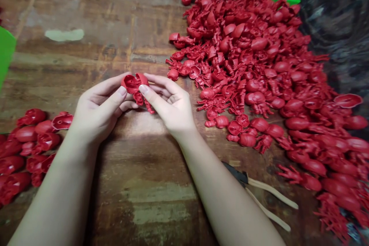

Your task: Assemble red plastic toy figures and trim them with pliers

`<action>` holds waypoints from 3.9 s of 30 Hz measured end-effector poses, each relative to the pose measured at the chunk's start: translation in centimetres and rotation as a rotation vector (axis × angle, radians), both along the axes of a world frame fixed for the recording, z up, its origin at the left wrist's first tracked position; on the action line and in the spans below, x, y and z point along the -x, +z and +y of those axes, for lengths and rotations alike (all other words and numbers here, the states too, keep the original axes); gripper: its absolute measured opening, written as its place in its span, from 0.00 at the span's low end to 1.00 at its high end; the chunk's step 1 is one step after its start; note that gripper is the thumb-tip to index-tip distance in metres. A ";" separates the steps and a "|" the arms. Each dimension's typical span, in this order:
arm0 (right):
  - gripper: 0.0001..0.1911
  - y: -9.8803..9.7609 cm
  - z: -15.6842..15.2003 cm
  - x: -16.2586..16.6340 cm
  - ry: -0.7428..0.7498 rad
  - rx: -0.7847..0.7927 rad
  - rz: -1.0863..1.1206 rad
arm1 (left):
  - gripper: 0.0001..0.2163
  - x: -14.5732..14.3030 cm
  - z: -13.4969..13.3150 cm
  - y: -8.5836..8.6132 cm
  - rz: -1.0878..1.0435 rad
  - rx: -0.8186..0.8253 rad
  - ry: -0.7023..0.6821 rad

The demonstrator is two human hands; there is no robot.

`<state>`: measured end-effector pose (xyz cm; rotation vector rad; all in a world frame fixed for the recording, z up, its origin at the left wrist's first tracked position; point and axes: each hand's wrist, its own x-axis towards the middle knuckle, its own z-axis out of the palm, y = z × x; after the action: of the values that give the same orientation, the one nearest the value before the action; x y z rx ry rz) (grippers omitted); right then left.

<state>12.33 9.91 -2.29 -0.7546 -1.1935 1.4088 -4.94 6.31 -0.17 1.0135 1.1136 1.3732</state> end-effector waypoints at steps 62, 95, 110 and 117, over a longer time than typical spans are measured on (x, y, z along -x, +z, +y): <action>0.20 1.0 -1.3 -0.5 -0.394 -0.206 -0.214 | 0.06 -1.9 -1.1 0.7 0.643 -0.353 -0.011; 0.34 2.3 -1.5 -0.2 -0.346 -0.228 -0.539 | 0.24 -3.3 -1.2 0.5 0.073 -0.119 0.006; 0.32 2.9 -2.7 0.2 -0.207 -0.360 -0.734 | 0.18 -2.3 -1.1 1.7 -0.370 0.116 -0.116; 0.31 1.9 -2.7 0.5 -0.361 -0.591 -1.021 | 0.17 -1.6 -0.9 1.2 -0.347 0.121 -0.105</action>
<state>11.82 7.20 -0.41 -1.2144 -1.9834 0.2557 -3.31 5.46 1.00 0.7036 0.8607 1.3204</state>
